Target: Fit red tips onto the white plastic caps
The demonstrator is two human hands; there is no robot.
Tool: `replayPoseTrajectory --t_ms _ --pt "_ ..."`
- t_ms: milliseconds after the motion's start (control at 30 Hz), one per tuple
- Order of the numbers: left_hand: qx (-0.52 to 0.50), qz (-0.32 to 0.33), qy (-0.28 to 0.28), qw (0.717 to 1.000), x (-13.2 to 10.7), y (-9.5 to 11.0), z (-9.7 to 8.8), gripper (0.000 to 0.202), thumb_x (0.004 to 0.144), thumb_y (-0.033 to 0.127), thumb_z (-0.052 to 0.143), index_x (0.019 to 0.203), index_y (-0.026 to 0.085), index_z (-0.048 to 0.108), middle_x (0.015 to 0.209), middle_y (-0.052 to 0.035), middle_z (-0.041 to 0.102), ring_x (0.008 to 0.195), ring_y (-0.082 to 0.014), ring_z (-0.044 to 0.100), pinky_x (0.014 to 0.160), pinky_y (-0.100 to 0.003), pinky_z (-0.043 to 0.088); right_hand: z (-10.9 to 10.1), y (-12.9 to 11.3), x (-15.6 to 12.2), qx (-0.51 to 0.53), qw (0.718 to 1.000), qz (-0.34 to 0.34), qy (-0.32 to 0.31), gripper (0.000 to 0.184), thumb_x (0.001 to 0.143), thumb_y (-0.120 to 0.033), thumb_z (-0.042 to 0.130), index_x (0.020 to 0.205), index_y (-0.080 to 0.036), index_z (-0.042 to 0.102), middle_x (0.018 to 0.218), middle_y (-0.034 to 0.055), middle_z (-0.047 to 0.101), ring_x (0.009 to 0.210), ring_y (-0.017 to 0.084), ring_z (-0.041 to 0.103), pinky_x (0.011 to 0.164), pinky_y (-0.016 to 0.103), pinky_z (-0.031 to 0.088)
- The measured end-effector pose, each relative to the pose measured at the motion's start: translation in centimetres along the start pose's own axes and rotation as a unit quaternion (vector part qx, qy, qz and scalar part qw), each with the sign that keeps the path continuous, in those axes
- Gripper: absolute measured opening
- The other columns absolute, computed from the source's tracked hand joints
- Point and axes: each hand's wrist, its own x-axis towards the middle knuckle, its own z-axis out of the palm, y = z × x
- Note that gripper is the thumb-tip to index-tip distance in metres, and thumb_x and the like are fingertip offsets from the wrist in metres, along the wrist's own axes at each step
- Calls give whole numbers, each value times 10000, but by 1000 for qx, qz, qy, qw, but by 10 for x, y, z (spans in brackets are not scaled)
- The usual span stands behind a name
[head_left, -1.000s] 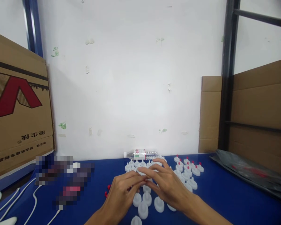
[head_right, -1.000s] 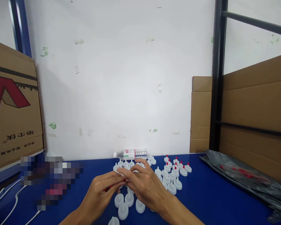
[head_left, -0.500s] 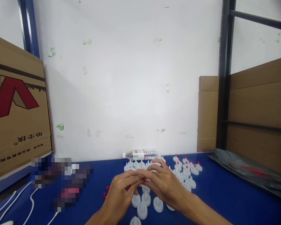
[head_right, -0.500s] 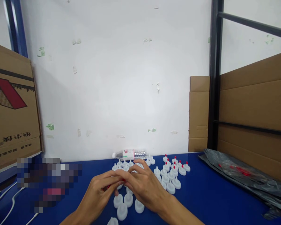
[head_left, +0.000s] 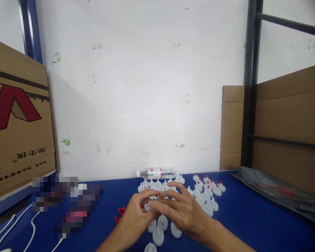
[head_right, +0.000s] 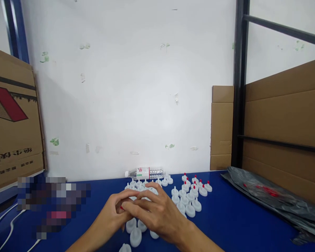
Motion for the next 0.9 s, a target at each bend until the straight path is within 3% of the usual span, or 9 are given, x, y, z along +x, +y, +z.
replayPoseTrajectory --t_ms 167,333,500,633,833,900 --pt "-75 -34 -13 997 -2 -1 1 579 823 588 729 1216 164 698 1217 -144 666 800 -201 643 462 -202 469 2 -1 -1 12 999 35 2 464 979 -38 503 1398 -236 520 867 -34 775 930 150 696 1035 391 411" --pt "-127 -67 1 990 -2 -5 -1 674 775 572 785 1281 145 655 1227 -171 669 908 -256 655 470 -221 492 1 -1 -1 25 998 51 26 460 982 -37 483 1393 -240 520 858 -31 778 914 157 692 1032 399 397" --pt "-170 -86 -21 981 -1 3 -4 608 781 525 795 1254 161 679 1131 -137 704 860 -221 654 476 -203 478 -2 0 -1 21 998 37 47 334 983 -72 517 1269 -226 594 870 -28 781 928 155 689 986 377 416" --pt "-222 -118 -43 967 -6 11 0 552 752 482 813 1193 165 714 1172 -138 677 820 -201 639 522 -235 511 -3 -1 0 29 997 11 66 301 977 -55 525 1224 -196 624 951 -1 793 943 154 691 949 359 425" --pt "-223 -91 -8 971 -8 10 5 430 710 446 831 988 124 767 835 -66 676 648 -140 580 505 -220 505 -3 -7 4 32 995 16 90 288 993 -104 556 1274 -153 596 838 -5 790 864 158 703 900 372 441" --pt "-195 -66 -34 978 -5 9 3 422 721 459 824 939 101 772 758 -58 677 619 -138 589 472 -197 475 -2 -8 6 41 994 20 100 251 978 -107 586 1225 -136 615 839 0 786 842 159 699 883 371 446"
